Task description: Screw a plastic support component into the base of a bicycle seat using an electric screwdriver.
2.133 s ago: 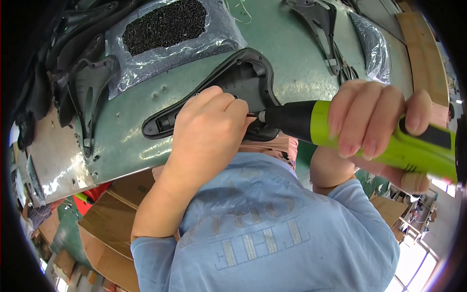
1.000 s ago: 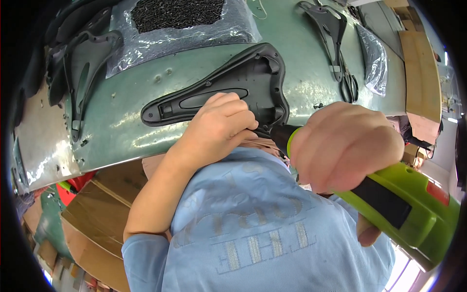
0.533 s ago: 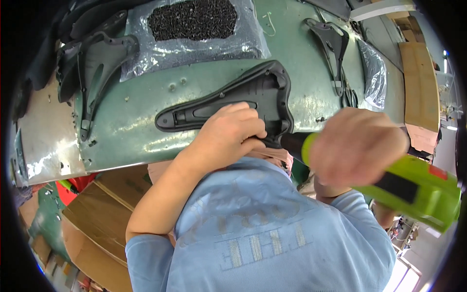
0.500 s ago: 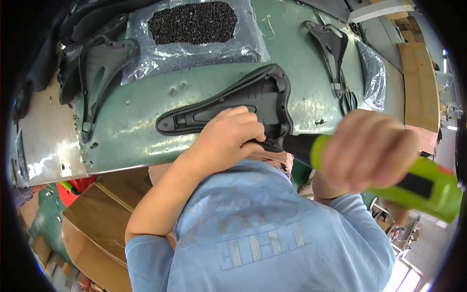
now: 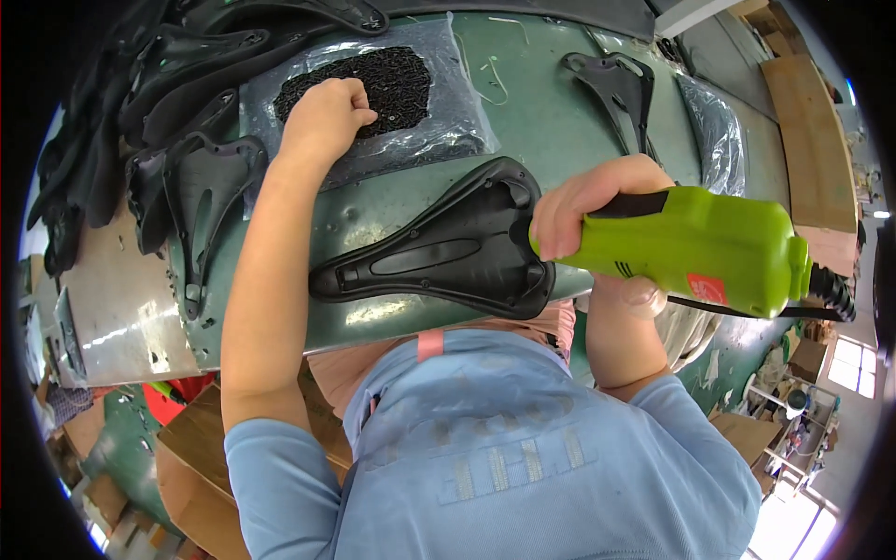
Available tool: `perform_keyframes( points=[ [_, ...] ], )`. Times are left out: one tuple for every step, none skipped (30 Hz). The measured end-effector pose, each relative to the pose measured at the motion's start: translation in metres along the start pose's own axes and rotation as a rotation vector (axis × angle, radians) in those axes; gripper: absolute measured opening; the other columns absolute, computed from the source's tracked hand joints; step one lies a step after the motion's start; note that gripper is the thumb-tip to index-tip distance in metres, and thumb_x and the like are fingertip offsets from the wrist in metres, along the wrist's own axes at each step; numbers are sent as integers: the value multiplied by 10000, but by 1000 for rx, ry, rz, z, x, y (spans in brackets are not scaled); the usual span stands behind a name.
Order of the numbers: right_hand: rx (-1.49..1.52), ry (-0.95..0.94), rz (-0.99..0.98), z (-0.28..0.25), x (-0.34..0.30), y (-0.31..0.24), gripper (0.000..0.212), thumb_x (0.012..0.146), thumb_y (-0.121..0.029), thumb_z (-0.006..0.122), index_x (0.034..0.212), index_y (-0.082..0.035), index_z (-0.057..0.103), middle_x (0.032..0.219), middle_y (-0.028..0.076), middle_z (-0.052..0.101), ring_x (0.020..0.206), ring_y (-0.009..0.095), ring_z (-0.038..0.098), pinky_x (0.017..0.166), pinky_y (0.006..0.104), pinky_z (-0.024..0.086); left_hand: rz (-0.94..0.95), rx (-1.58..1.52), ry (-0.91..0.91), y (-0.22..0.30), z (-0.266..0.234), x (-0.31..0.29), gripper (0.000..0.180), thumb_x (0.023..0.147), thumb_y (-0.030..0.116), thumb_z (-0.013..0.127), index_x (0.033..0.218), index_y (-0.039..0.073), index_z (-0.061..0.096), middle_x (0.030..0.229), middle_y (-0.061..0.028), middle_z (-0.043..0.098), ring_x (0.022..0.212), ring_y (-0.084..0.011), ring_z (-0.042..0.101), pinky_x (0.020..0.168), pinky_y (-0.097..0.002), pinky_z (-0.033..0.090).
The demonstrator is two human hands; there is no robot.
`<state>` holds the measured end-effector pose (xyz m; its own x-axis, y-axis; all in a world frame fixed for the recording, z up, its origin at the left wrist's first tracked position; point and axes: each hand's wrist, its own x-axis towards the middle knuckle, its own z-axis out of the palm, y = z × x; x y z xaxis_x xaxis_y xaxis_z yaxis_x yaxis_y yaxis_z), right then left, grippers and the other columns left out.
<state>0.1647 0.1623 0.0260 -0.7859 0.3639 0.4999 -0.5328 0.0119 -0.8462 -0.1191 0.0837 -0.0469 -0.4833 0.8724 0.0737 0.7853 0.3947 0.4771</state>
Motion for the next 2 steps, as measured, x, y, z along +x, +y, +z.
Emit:
perform_keyframes(
  points=[
    [1,-71,10,-5,-2,1,642,718,-408,780,1058,40,470,738,137,582,630,238,583,564,367,484,-45,-50,-90,7,-8,2,169,745,190,700,800,45,633,730,-134,635,739,-306,622,686,-400,474],
    [-46,-74,-21,-5,-3,0,672,707,-408,798,1083,44,472,762,161,600,652,251,594,572,376,485,-37,-50,-101,9,-4,5,169,745,190,700,800,45,633,730,-134,635,739,-306,622,686,-400,474]
  ],
)
